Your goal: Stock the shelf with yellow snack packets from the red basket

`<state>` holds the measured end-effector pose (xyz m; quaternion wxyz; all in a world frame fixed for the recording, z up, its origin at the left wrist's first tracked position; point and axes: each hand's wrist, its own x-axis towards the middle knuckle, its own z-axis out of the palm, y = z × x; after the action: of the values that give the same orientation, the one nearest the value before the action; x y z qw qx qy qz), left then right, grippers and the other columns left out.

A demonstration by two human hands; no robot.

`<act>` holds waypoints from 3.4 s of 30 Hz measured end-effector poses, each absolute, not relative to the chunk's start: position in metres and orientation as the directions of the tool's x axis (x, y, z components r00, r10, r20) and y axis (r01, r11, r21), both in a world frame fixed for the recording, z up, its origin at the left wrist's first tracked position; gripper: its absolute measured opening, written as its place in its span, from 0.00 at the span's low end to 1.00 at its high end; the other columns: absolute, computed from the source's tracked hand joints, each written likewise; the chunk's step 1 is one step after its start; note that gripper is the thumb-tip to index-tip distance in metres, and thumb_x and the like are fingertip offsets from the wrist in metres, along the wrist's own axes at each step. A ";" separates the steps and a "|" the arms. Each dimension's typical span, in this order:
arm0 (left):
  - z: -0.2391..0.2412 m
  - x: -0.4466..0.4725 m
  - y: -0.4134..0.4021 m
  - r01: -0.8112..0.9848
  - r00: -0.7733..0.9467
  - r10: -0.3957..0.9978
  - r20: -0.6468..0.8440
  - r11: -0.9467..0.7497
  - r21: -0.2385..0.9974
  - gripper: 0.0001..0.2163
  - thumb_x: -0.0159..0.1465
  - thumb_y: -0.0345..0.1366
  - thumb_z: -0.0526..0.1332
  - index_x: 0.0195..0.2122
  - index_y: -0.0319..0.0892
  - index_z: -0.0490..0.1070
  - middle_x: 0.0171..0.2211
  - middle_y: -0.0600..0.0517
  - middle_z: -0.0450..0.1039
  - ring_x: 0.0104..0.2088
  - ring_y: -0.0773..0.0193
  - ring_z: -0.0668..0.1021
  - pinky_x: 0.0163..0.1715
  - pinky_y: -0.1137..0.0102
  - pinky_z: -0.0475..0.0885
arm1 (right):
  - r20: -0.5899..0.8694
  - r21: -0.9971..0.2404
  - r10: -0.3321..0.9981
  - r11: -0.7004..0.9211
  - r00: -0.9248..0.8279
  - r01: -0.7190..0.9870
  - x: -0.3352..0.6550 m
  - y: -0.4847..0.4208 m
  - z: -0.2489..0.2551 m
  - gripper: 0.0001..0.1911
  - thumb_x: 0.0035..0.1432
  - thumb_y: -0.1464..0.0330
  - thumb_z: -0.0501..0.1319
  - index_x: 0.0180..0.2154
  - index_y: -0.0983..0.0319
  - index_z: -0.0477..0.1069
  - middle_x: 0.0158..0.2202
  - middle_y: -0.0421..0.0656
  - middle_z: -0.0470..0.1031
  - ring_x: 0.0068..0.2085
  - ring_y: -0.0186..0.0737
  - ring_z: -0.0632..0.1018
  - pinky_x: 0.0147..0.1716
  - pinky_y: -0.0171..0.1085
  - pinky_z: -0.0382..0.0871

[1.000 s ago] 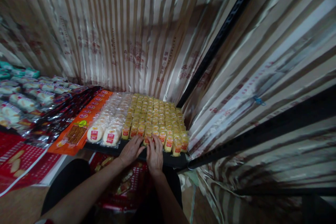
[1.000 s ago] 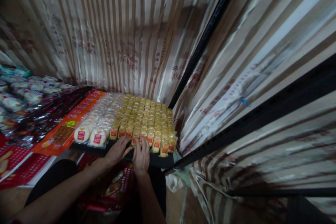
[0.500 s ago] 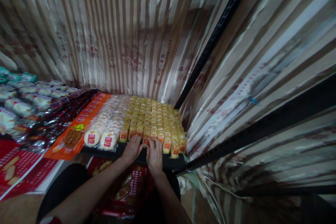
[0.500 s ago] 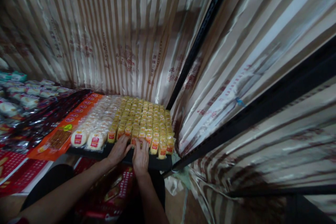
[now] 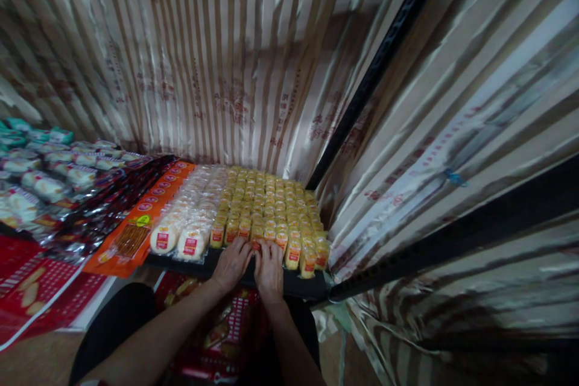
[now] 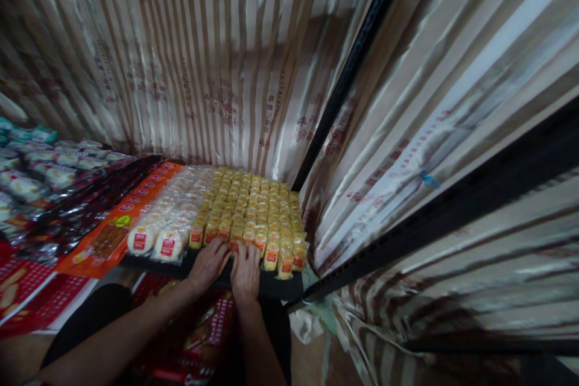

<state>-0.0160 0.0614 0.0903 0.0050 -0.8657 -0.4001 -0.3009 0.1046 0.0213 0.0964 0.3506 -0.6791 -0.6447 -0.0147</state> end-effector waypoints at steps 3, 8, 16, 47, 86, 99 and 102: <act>0.093 -0.017 0.061 0.688 0.497 0.657 0.567 -0.697 0.203 0.08 0.64 0.32 0.50 0.41 0.40 0.66 0.39 0.46 0.68 0.39 0.61 0.72 0.38 0.65 0.72 | 0.472 -0.452 0.865 0.072 0.170 0.889 0.104 0.022 0.095 0.15 0.61 0.68 0.47 0.47 0.58 0.64 0.42 0.47 0.66 0.45 0.43 0.66 0.45 0.45 0.64; 0.092 -0.016 0.064 0.636 0.470 0.632 0.617 -0.727 0.260 0.10 0.64 0.30 0.48 0.41 0.40 0.67 0.40 0.45 0.69 0.40 0.62 0.72 0.41 0.66 0.72 | 0.488 -0.436 0.858 0.081 0.159 0.896 0.106 0.022 0.091 0.15 0.61 0.65 0.49 0.48 0.58 0.64 0.43 0.46 0.66 0.45 0.43 0.66 0.45 0.44 0.64; 0.100 -0.020 0.060 0.639 0.473 0.613 0.633 -0.733 0.232 0.13 0.60 0.27 0.49 0.43 0.39 0.68 0.42 0.44 0.68 0.43 0.59 0.71 0.43 0.62 0.71 | 0.511 -0.398 0.845 0.067 0.161 0.915 0.106 0.023 0.092 0.14 0.59 0.66 0.50 0.47 0.57 0.65 0.42 0.46 0.67 0.44 0.43 0.67 0.43 0.43 0.65; 0.156 0.029 0.136 0.789 0.548 0.763 0.344 -0.608 0.093 0.26 0.64 0.47 0.42 0.57 0.34 0.57 0.58 0.42 0.57 0.60 0.55 0.56 0.58 0.57 0.50 | 0.558 -0.346 0.812 0.044 0.168 0.937 0.106 0.021 0.093 0.08 0.58 0.69 0.52 0.40 0.56 0.66 0.38 0.46 0.67 0.41 0.44 0.69 0.39 0.43 0.68; 0.133 0.024 -0.009 0.430 0.644 0.701 0.305 -0.662 0.614 0.19 0.54 0.21 0.47 0.41 0.40 0.71 0.47 0.45 0.71 0.47 0.63 0.74 0.48 0.67 0.71 | 0.628 -0.540 0.633 -0.064 0.452 0.839 0.134 -0.050 0.098 0.17 0.59 0.72 0.48 0.47 0.59 0.68 0.49 0.51 0.62 0.50 0.45 0.65 0.45 0.46 0.65; 0.108 0.069 0.002 0.488 0.718 0.682 0.140 -0.636 0.598 0.24 0.57 0.25 0.47 0.57 0.32 0.57 0.59 0.39 0.55 0.59 0.57 0.59 0.59 0.60 0.56 | 0.547 -0.584 0.676 -0.114 0.494 0.804 0.165 -0.039 0.067 0.24 0.56 0.73 0.46 0.54 0.69 0.61 0.59 0.56 0.55 0.58 0.50 0.59 0.52 0.49 0.60; 0.105 0.072 0.004 0.477 0.720 0.672 0.176 -0.662 0.579 0.25 0.57 0.25 0.47 0.57 0.32 0.56 0.58 0.39 0.56 0.59 0.57 0.59 0.59 0.59 0.57 | 0.554 -0.603 0.672 -0.082 0.491 0.793 0.168 -0.037 0.070 0.23 0.56 0.73 0.46 0.54 0.66 0.62 0.58 0.54 0.57 0.58 0.49 0.59 0.52 0.49 0.60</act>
<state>0.0717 0.0041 0.1045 -0.2556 -0.8914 -0.3220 -0.1908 0.1683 -0.0373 0.0704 0.4570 -0.7326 -0.5001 -0.0661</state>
